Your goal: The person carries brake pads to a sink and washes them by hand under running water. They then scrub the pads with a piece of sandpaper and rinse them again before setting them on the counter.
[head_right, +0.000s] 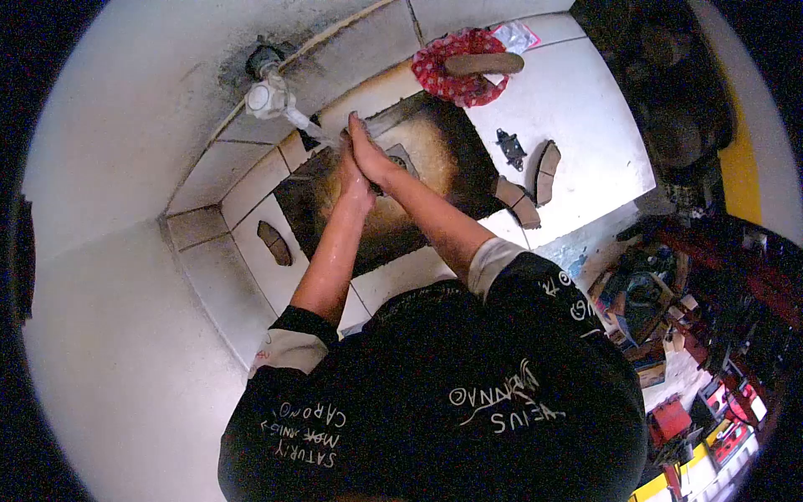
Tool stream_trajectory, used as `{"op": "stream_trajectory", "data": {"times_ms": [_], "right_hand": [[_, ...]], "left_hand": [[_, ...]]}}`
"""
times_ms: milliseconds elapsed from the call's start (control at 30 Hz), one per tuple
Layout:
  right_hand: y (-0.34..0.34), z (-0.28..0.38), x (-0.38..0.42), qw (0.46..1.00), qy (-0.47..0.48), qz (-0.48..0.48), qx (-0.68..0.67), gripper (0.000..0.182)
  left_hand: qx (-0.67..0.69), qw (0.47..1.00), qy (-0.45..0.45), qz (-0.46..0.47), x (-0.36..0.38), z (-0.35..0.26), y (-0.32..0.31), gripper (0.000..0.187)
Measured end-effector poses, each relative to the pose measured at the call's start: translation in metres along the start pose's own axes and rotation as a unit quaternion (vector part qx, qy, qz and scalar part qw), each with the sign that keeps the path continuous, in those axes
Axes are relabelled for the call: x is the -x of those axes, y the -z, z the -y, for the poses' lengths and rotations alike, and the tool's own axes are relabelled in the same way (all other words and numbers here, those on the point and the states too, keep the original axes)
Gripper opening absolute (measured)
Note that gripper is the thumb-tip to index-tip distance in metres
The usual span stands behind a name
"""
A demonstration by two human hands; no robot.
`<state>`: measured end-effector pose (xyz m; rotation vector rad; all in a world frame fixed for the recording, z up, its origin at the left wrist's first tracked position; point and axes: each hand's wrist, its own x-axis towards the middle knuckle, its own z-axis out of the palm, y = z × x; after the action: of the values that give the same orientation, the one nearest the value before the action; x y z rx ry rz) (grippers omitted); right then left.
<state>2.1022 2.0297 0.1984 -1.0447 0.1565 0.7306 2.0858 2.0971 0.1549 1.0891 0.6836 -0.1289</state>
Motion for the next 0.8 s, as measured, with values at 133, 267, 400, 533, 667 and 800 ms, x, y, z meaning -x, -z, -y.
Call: {"op": "stream_trajectory", "data": {"times_ms": [133, 267, 400, 533, 667, 800], "right_hand": [[-0.004, -0.013, 0.041, 0.956, 0.123, -0.040, 0.264, 0.078], [0.016, -0.051, 0.055, 0.889, 0.297, -0.037, 0.347, 0.054], [0.041, -0.050, 0.082, 0.928, 0.156, -0.230, 0.247, 0.047], [0.085, -0.048, 0.089, 0.865, 0.128, -0.394, 0.281, 0.057], [0.122, -0.044, 0.059, 0.844, 0.127, -0.412, 0.319, 0.059], [0.093, -0.003, 0.048, 0.876, 0.261, -0.331, 0.234, 0.036]], "left_hand": [[0.119, 0.992, 0.013, 0.040, -0.025, 0.007, 0.020, 0.043], [0.182, 0.980, 0.048, 0.067, -0.028, -0.003, 0.014, 0.045], [0.259, 0.952, 0.088, 0.141, -0.013, -0.007, 0.012, 0.045], [0.315, 0.918, 0.110, 0.214, -0.009, -0.002, 0.022, 0.048], [0.311, 0.917, 0.151, 0.196, -0.004, -0.005, 0.021, 0.050], [0.203, 0.955, 0.109, 0.188, 0.003, -0.004, 0.022, 0.052]]}}
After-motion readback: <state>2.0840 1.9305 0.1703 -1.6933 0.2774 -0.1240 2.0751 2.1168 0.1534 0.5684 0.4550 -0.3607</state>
